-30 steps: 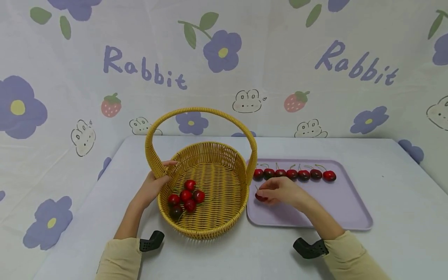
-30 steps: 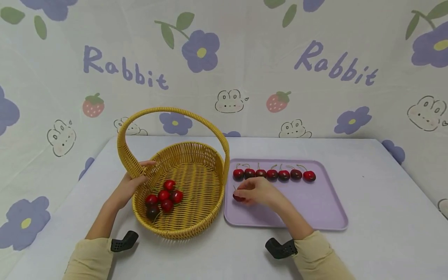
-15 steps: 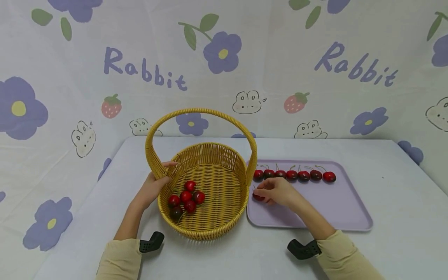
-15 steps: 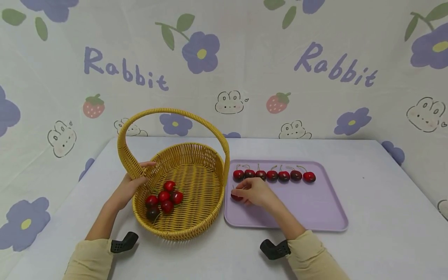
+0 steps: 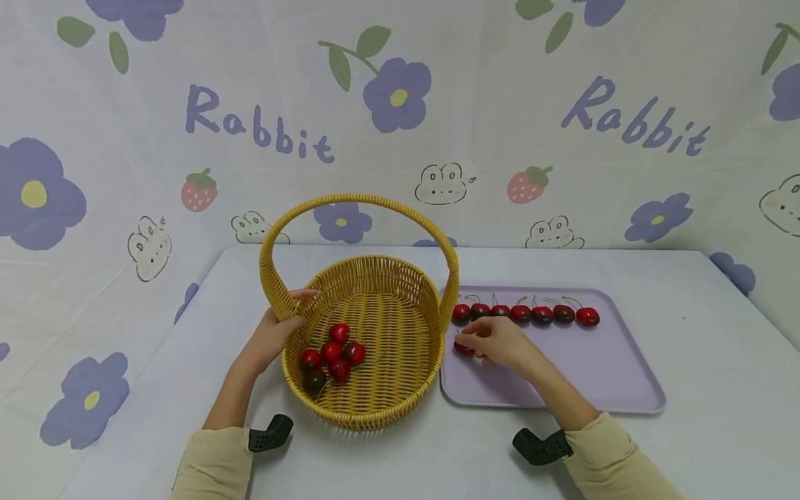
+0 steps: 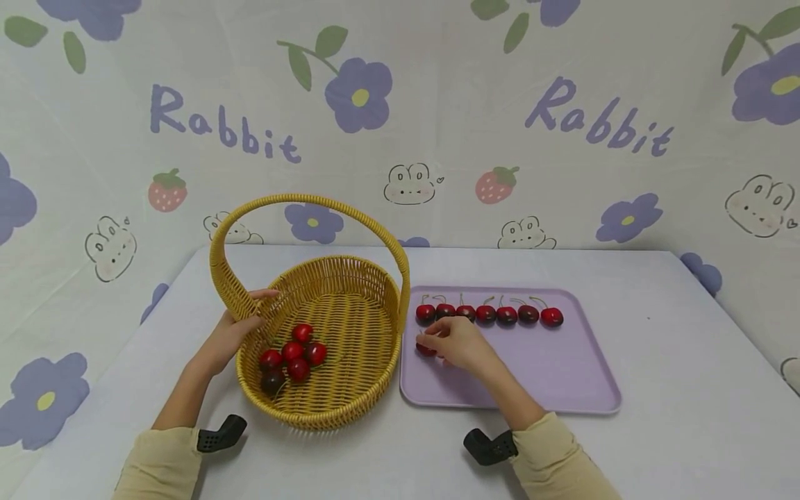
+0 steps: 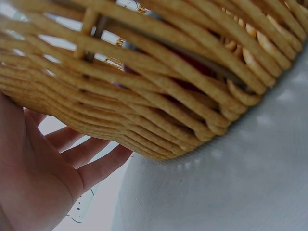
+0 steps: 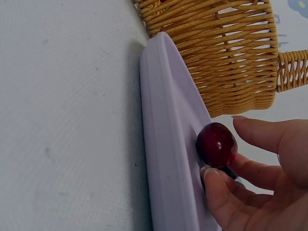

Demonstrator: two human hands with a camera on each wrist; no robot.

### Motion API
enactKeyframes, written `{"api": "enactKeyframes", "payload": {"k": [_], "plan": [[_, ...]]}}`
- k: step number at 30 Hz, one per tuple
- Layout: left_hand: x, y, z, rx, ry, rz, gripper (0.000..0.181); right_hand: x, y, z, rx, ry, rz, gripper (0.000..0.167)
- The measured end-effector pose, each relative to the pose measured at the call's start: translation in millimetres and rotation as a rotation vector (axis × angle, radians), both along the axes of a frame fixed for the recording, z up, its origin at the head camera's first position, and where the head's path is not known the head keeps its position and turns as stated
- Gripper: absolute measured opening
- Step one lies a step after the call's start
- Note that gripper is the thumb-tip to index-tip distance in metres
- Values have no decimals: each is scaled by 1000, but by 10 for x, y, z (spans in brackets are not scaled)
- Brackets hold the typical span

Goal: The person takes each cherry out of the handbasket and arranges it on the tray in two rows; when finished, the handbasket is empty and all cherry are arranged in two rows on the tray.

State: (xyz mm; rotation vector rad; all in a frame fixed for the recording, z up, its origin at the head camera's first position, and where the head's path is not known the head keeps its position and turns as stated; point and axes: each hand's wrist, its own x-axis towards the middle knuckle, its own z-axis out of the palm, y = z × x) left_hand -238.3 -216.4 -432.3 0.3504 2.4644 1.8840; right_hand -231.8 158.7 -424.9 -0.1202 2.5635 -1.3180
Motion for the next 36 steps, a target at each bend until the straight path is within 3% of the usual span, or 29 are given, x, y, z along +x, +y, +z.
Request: {"api": "enactKeyframes", "payload": {"k": [14, 36], "plan": [[19, -4, 3, -10, -13, 9, 45, 24, 15, 10, 6, 28, 17, 28], [17, -3, 6, 3, 20, -7, 44, 16, 9, 4, -56, -16, -12, 31]]}}
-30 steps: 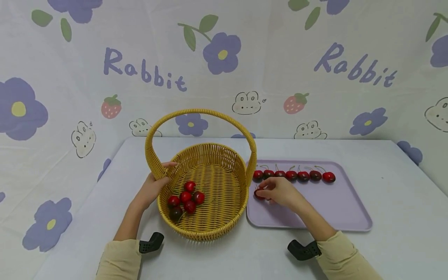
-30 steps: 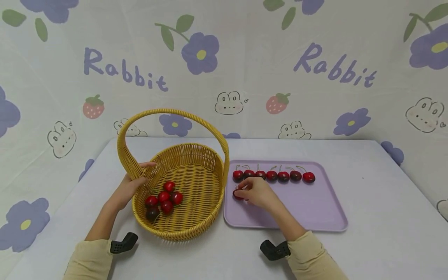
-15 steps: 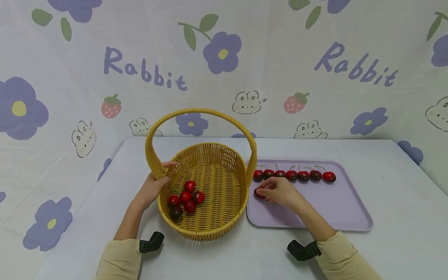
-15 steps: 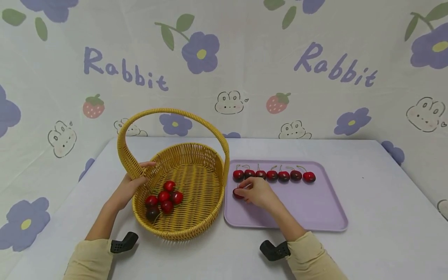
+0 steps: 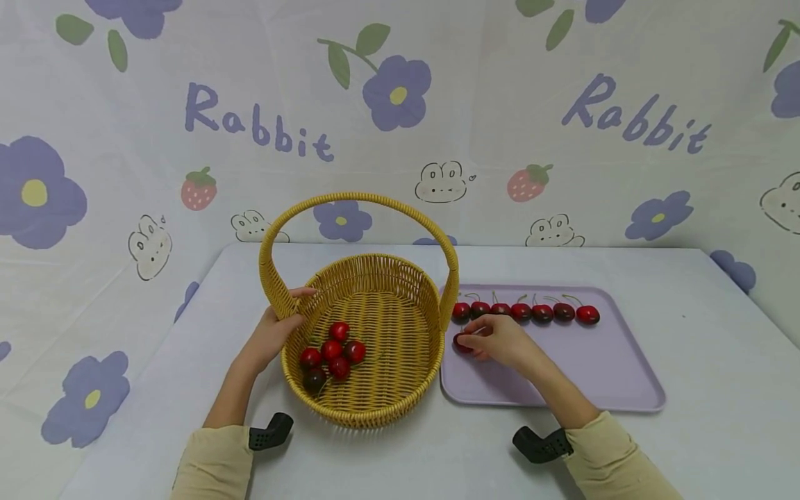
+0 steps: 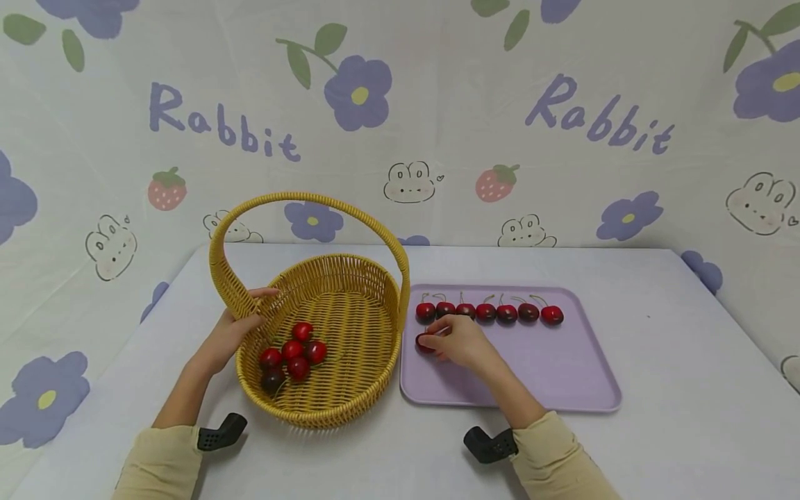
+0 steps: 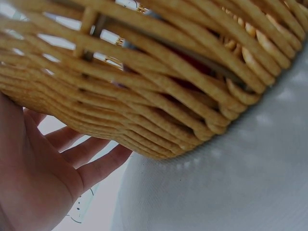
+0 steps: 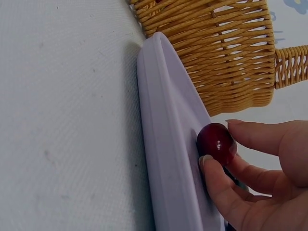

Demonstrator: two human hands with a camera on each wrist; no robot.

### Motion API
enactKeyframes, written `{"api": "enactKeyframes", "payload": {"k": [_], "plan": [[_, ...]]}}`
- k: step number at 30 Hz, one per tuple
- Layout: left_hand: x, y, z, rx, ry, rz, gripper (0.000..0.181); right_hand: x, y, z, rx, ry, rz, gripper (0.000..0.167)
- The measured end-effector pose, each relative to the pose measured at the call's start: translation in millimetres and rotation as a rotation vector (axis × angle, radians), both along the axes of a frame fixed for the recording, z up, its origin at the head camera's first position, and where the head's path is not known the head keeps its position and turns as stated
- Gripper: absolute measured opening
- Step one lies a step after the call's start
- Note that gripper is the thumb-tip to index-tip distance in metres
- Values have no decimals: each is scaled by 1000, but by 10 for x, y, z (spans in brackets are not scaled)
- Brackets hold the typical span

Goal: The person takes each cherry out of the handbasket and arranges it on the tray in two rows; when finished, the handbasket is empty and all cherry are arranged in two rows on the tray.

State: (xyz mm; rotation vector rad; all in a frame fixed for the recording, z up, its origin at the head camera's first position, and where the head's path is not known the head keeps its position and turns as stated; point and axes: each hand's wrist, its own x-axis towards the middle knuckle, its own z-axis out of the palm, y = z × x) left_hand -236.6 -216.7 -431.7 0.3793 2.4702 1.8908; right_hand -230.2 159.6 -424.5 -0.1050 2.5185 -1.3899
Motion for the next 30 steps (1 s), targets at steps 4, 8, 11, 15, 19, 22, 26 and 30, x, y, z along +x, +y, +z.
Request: {"api": "enactKeyframes", "payload": {"k": [4, 8, 11, 15, 19, 22, 26, 30], "plan": [[-4, -6, 3, 0, 8, -1, 44, 1, -2, 21, 16, -13, -6, 31], [-5, -7, 4, -1, 0, 2, 44, 0, 1, 23, 29, -14, -4, 32], [-4, -8, 3, -1, -5, 2, 44, 1, 4, 20, 28, -15, -1, 33], [-2, -8, -1, 1, -11, 1, 44, -6, 25, 6, 15, -18, 2, 34], [-3, -5, -4, 3, -13, 0, 44, -18, 72, 9, 5, -12, -2, 35], [-5, -2, -4, 2, -13, -1, 44, -29, 118, 46, 1, -7, -2, 35], [-3, 3, -2, -1, -11, -2, 43, -35, 206, 129, -49, -11, 35, 36], [2, 2, 5, -3, -3, 1, 43, -37, 316, 219, -129, -49, 178, 43]]}}
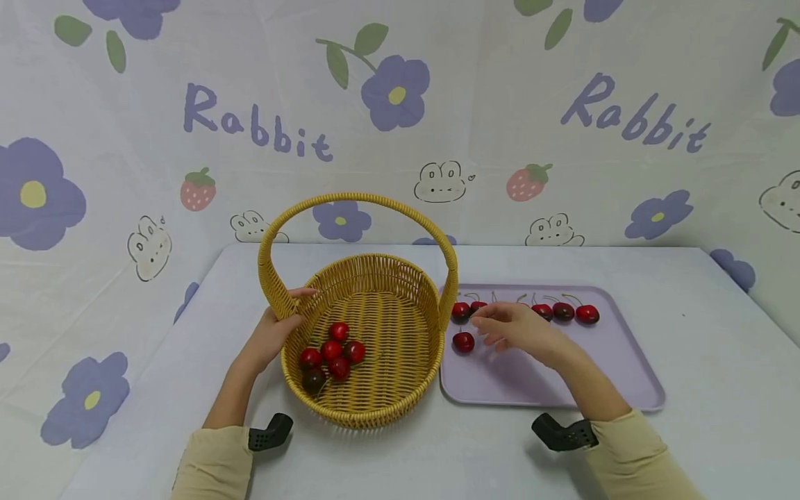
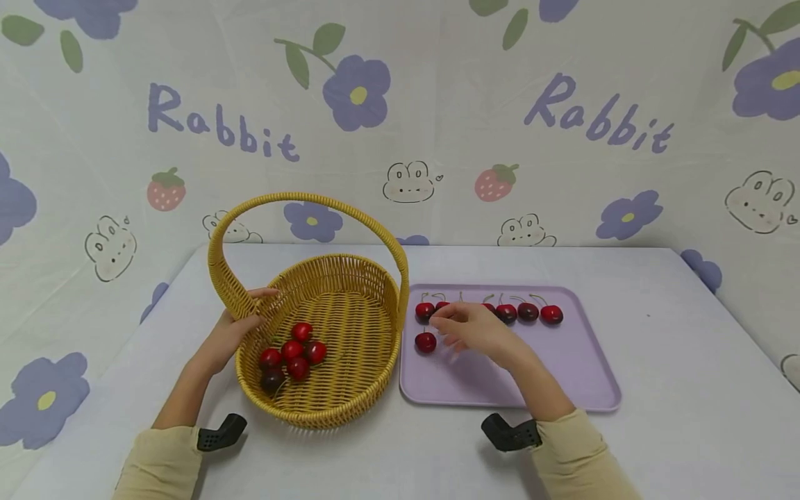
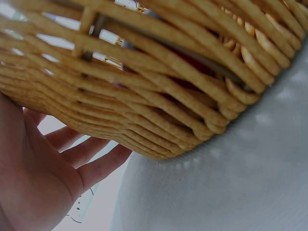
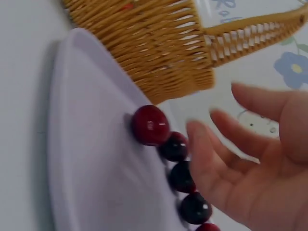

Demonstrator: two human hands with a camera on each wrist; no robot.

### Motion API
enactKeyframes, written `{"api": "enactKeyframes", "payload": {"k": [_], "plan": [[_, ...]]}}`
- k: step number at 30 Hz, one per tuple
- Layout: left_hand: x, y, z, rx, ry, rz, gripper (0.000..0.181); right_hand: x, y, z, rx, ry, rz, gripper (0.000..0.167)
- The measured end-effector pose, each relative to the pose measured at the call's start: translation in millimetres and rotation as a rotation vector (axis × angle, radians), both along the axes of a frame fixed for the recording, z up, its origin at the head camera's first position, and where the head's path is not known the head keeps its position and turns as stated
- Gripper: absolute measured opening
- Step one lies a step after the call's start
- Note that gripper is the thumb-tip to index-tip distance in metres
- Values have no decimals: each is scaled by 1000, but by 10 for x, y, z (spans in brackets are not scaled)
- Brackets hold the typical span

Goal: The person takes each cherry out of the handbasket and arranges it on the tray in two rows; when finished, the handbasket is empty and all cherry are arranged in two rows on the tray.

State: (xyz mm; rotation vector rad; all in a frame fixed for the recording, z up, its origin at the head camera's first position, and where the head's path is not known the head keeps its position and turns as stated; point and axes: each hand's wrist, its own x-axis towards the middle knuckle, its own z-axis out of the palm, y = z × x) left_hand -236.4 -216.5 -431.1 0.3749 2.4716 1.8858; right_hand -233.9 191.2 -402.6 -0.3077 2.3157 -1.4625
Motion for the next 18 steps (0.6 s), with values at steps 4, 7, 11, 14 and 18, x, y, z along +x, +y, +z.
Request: {"api": "enactKeyframes", "payload": {"k": [4, 7, 11, 14, 18], "plan": [[2, 0, 5, 0, 1, 2, 43, 9, 72, 74, -67, -61, 179, 43], [4, -3, 8, 0, -3, 4, 43, 29, 78, 114, -136, -92, 304, 37], [11, -5, 9, 1, -7, 3, 43, 68, 24, 152, -305, -118, 493, 30], [13, -3, 10, 4, -9, 1, 44, 92, -55, 183, -458, -140, 617, 29], [9, -1, 6, 2, -9, 0, 44, 114, -178, 223, -582, -175, 710, 32]]}}
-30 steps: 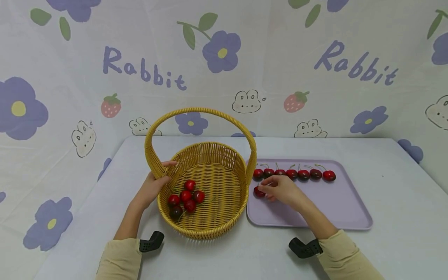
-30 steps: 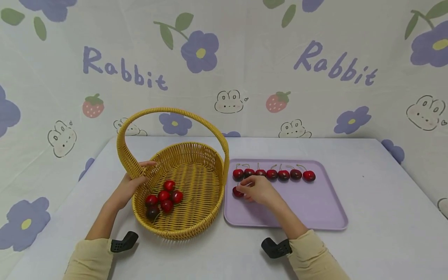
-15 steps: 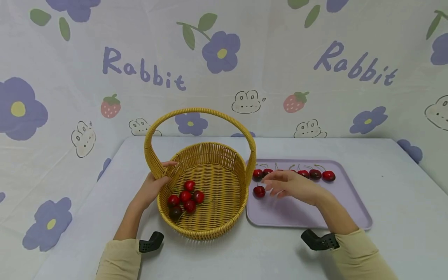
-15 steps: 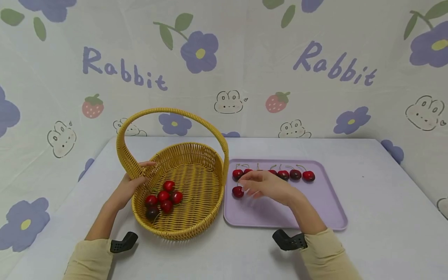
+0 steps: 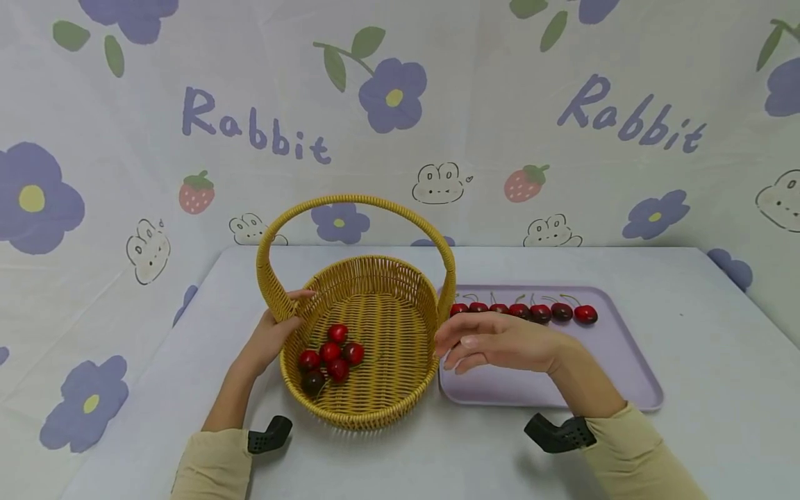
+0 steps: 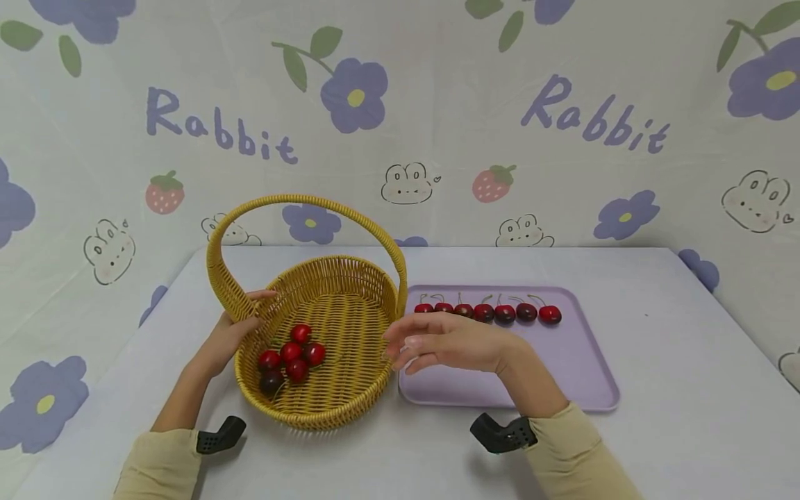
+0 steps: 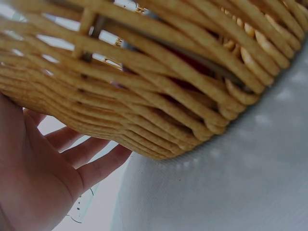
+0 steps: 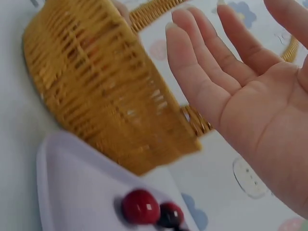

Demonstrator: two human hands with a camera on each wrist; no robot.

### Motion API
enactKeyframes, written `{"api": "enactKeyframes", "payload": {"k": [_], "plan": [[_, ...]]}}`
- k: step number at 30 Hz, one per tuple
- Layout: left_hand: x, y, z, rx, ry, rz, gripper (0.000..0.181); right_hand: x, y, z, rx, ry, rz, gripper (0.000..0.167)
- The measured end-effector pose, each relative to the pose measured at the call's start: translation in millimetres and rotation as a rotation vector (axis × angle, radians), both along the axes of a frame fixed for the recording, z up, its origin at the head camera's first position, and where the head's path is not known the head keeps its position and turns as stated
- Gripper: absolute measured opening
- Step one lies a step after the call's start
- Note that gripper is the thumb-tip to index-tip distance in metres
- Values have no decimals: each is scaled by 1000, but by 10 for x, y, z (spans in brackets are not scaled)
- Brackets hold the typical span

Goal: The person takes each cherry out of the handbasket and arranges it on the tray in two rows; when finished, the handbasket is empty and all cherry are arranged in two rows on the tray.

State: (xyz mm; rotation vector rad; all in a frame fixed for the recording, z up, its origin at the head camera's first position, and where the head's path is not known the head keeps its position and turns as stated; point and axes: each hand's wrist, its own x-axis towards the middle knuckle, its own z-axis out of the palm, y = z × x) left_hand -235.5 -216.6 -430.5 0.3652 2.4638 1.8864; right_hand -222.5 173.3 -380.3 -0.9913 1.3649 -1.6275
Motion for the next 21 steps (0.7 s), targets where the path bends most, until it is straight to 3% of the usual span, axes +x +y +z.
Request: {"api": "enactKeyframes", "payload": {"k": [8, 14, 21], "plan": [[-21, -6, -17, 2, -2, -1, 44, 44, -269, 39, -22, -18, 42, 35], [-12, 0, 1, 7, -1, -3, 44, 73, -472, 52, 52, -1, -54, 45], [-5, 4, 10, 5, -9, 1, 44, 58, -695, 72, 216, 35, -177, 45]]}}
